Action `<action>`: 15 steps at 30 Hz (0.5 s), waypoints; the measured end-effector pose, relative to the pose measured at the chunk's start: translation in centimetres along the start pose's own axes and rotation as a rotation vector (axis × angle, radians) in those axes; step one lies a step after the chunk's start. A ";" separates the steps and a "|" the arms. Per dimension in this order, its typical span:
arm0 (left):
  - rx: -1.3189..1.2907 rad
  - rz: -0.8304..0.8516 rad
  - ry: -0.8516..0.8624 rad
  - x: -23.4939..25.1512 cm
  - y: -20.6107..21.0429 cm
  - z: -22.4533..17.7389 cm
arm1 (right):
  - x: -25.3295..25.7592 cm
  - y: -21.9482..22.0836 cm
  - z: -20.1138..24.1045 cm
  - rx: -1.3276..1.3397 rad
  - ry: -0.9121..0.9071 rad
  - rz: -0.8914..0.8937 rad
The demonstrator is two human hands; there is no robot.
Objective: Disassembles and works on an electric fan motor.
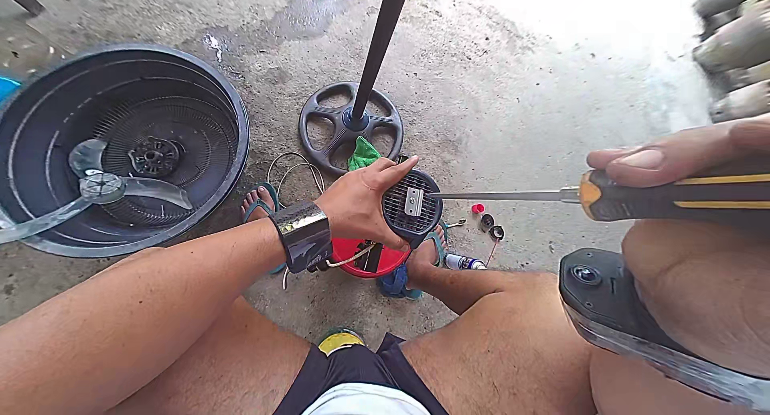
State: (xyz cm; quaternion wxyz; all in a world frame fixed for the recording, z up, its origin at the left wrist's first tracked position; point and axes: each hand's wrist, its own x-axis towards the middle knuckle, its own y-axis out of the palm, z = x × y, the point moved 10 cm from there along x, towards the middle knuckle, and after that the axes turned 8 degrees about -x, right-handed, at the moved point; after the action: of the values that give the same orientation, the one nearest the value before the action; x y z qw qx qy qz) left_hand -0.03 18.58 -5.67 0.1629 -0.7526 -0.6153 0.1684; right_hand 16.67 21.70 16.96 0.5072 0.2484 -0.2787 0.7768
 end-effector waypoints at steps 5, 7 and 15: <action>-0.017 0.016 -0.015 -0.1 -0.2 0.1 | 0.6 2.3 -0.9 0.141 0.035 -0.016; -0.013 0.014 -0.006 -0.1 -0.2 0.1 | 0.8 2.7 -0.7 0.068 -0.012 -0.007; -0.004 0.011 -0.007 -0.1 -0.3 0.2 | 0.7 2.8 -1.0 -0.003 -0.046 0.023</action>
State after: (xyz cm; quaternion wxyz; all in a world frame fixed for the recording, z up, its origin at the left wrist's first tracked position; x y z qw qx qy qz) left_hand -0.35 18.55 -5.74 0.1585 -0.7558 -0.6119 0.1709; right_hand 13.69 21.91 16.23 0.4921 0.2623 -0.2944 0.7762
